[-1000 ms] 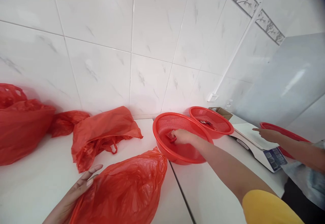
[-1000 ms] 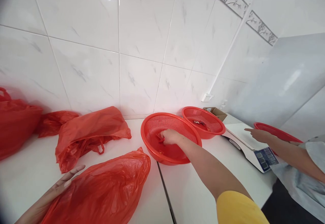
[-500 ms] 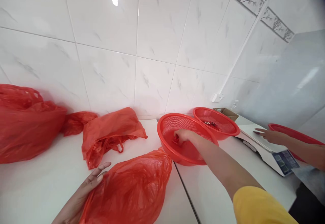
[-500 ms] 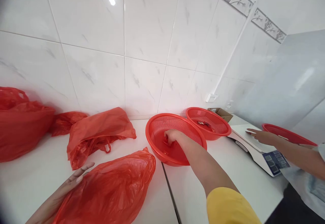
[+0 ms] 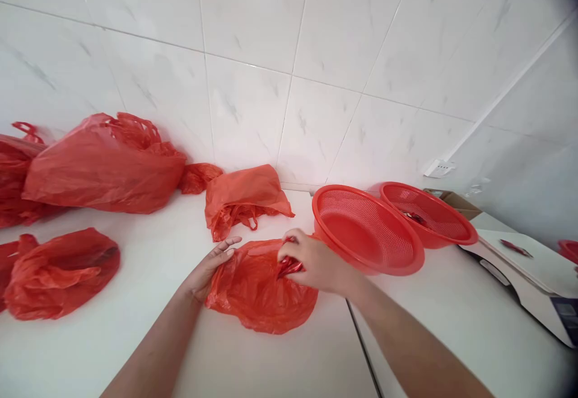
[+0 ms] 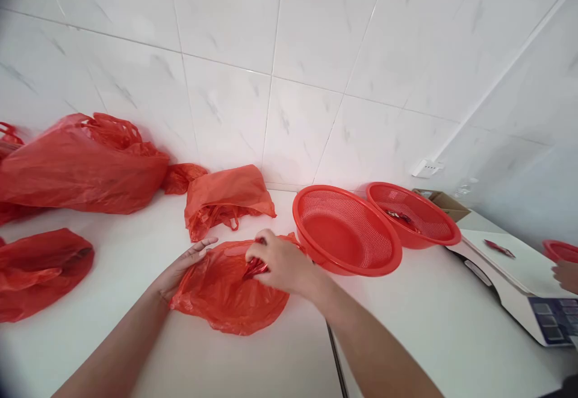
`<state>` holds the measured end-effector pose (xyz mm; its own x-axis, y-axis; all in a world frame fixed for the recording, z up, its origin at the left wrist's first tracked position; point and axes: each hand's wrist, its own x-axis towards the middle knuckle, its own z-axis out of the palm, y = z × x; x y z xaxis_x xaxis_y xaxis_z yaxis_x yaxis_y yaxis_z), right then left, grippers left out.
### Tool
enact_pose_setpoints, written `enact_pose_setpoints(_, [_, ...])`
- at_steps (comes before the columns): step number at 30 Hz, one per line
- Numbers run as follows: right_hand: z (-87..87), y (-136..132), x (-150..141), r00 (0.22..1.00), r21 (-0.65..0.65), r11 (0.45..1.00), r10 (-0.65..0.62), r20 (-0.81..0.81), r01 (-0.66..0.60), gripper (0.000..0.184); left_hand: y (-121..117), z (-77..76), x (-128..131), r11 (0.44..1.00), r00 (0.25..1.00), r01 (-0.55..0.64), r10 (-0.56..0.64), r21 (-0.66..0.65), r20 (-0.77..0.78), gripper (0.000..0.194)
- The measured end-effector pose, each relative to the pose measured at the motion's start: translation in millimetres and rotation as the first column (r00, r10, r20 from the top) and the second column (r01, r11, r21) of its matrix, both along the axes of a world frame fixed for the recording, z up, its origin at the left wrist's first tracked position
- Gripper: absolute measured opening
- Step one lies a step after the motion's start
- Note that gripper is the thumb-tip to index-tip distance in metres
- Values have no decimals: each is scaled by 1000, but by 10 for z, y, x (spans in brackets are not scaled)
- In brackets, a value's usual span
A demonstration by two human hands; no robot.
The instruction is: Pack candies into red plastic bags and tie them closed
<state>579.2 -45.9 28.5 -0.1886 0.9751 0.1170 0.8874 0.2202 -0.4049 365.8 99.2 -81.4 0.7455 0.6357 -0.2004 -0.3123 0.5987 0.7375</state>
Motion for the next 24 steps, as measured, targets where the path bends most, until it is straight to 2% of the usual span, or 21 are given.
enact_pose_setpoints(2, [-201,18,-154,998,13,999,-38,53,38,39,-11,-3,-19,1000,1000,1,-1,8,10,49])
enact_pose_setpoints(4, [-319,-8,-161,990,49,989,-138,40,137,51,-16,-12,-38,1000,1000,6,-7,18,16,51])
enact_pose_setpoints(6, [-358,-102,-52,966,131,957,-260,-2,258,47,-14,-26,-51,1000,1000,3,-3,25,14,53])
enact_pose_setpoints(8, [-371,-254,137,920,261,887,-393,-7,381,41,-11,-33,-53,1000,1000,-8,7,25,6,56])
enact_pose_setpoints(10, [-406,-445,360,842,390,786,-537,46,480,40,-12,-21,-47,1000,1000,-17,17,22,-5,59])
enact_pose_setpoints(12, [-481,-658,561,772,447,728,-625,119,520,43,-21,11,-39,1000,999,-20,20,23,-27,63])
enact_pose_setpoints(14, [-583,-879,683,751,423,742,-633,185,521,44,-33,53,-34,999,998,-23,25,27,-63,66])
enact_pose_setpoints(17, [-743,-1184,662,743,382,769,-620,252,512,43,-49,106,-34,999,993,-27,30,23,-111,69])
enact_pose_setpoints(21, [-907,-1498,413,692,392,749,-654,306,535,42,-63,134,-27,1000,992,-30,30,7,-126,75])
enact_pose_setpoints(24, [-967,-1683,271,649,416,709,-698,303,569,43,-74,131,-21,998,988,-53,55,16,-141,78])
